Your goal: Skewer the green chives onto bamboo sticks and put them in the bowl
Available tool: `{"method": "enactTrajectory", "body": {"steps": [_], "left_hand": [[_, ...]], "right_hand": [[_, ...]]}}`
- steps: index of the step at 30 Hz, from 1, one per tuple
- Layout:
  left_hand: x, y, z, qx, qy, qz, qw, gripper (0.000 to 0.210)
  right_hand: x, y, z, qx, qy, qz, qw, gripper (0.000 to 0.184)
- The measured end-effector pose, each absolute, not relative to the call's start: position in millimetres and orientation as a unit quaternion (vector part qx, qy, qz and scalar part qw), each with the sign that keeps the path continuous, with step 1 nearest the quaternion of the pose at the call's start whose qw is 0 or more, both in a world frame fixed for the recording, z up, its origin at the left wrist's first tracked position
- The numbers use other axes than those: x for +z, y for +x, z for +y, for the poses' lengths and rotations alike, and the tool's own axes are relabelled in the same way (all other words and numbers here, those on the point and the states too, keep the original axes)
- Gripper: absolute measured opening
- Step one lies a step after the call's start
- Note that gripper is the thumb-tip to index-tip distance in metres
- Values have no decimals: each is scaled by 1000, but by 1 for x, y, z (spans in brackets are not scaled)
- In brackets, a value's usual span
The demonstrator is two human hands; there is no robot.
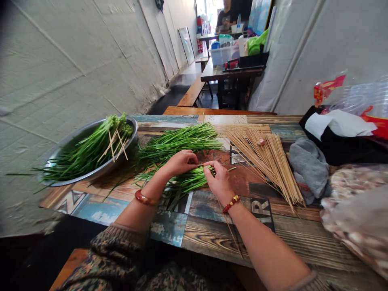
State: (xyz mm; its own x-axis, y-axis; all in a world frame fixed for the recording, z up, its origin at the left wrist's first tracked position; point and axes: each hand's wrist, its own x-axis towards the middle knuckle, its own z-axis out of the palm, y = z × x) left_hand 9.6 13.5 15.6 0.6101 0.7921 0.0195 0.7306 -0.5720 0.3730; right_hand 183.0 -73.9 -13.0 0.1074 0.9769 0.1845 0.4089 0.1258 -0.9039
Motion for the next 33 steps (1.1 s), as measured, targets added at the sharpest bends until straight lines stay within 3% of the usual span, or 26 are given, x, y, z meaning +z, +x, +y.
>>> {"method": "enactTrajectory", "body": {"steps": [4, 7, 9, 14, 16, 23, 33], "left_hand": [[14, 12, 17, 51, 899, 413, 139, 6], [14, 13, 18, 94, 892, 420, 138, 8], [15, 15, 16, 156, 869, 430, 191, 7], [18, 26, 4, 303, 736, 416, 441, 10], [18, 30, -2, 321, 702, 412, 484, 13], [16, 28, -8, 321, 691, 419, 493, 19], [17, 27, -9, 338, 669, 399, 529, 17]], "right_hand": [[-11, 182, -75, 303, -587, -595, 457, 22], [-10, 182, -75, 302, -585, -593, 464, 21], [-11, 181, -74, 306, -583, -589, 468, 21], [-10, 181, -75, 322, -580, -577, 476, 21], [-10, 182, -75, 332, -577, -571, 480, 21], [-8, 184, -75, 396, -556, -536, 497, 25], [-6, 185, -76, 367, -572, -548, 487, 25]]}}
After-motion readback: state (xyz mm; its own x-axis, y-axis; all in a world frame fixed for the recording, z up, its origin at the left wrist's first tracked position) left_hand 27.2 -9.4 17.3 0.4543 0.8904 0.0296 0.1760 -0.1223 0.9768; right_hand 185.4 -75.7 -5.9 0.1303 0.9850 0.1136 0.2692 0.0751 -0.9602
